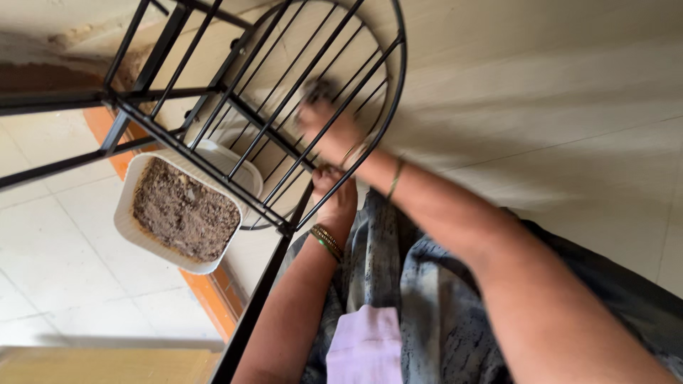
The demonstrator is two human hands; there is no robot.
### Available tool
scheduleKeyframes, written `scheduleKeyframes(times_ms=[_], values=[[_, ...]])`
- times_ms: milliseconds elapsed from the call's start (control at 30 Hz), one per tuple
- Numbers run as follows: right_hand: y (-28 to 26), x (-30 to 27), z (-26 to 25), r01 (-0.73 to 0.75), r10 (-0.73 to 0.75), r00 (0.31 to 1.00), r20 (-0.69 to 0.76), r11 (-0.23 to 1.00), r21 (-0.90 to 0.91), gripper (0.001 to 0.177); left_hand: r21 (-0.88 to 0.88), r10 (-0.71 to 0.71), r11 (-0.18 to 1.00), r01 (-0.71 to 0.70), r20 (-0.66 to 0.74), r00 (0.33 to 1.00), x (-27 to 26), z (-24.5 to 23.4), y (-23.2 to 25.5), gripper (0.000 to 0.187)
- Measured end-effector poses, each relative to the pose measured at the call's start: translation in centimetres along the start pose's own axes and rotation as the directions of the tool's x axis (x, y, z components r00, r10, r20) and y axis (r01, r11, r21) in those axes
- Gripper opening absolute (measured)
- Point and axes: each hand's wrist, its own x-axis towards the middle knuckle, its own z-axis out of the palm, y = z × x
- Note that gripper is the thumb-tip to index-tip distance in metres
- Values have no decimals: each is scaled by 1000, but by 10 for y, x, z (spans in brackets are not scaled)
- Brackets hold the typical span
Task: The person waters a potted plant with a pink pitcher and then wipes down the frame and shelves of a metal plant stand using a small cloth.
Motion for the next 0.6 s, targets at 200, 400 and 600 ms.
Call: scheduleKeyframes(times_ms=[200,400,600], values=[[106,19,-30,-284,287,958,29,956,-74,13,29,37,999,-43,182,983,10,-58,-2,63],[0,42,13,-170,141,981,132,954,247,19,-70,33,997,-22,159,987,14,13,3,31],[16,44,24,-477,427,781,455,879,-7,29,1,-46,999,46,150,988,14,-40,6,63]])
